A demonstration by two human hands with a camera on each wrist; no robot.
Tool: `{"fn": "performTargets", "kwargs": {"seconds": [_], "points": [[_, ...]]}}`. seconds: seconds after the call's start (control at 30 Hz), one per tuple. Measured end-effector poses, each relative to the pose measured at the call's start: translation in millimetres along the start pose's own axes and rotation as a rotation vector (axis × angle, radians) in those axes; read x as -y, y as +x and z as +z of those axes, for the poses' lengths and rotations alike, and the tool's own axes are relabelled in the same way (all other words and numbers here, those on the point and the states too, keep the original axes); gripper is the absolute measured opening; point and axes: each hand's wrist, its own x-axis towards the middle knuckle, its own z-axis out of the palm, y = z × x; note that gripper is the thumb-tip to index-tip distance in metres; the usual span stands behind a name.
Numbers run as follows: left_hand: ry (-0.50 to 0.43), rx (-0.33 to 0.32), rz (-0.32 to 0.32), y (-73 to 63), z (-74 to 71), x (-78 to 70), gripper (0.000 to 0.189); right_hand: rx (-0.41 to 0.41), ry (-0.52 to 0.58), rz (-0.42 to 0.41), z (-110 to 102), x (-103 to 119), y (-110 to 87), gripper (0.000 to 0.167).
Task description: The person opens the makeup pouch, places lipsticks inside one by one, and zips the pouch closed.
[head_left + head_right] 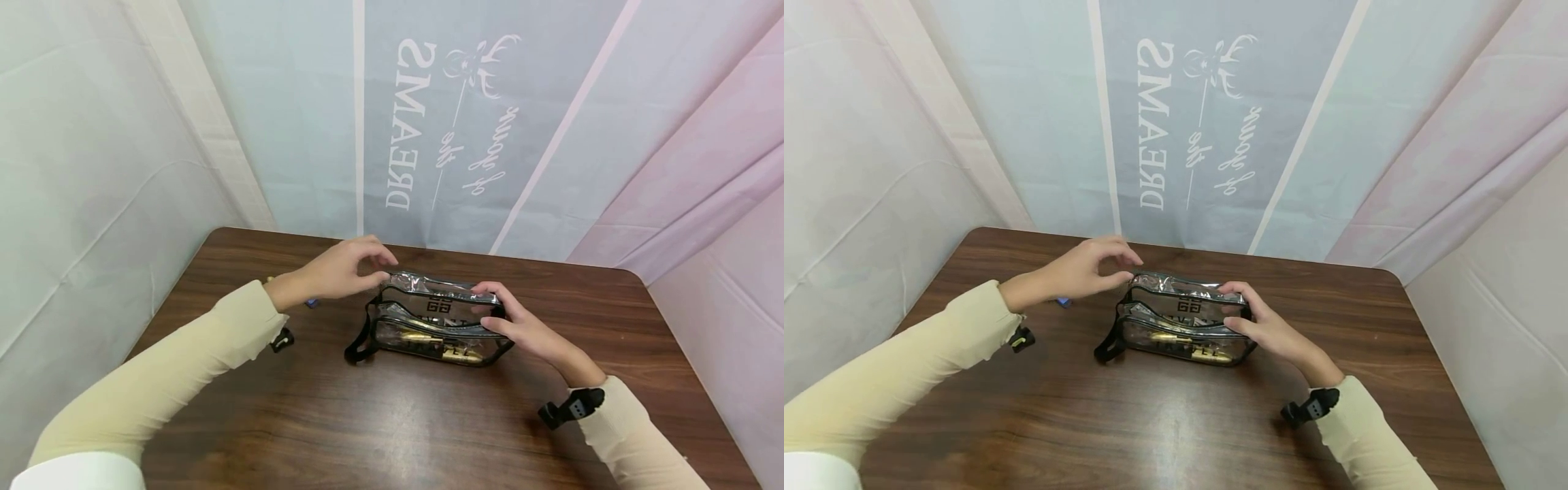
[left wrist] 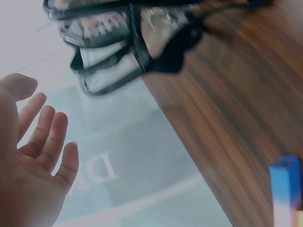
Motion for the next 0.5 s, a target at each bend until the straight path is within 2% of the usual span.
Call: {"fn": "performTargets", "kwargs": {"seconds": [0.1, 0.3, 0.5], "points": [[-0.022, -0.011, -0.02, -9.5, -12.0, 10.5, 0.027, 0.0, 0.002, 0.005, -0.9, 0.9, 0.6, 0.046], [-0.055, -0.014, -0.094, -28.7, -34.9, 33.8, 0.049, -0.005, -0.004, 0.007, -2.6, 1.7, 2.2, 0.046], [-0.004, 0.002, -0.212, -55.1, -56.4, 58.4, 0.046, -0.002, 0.011, 0.03, -2.5, 2.7, 5.2, 0.046]]}}
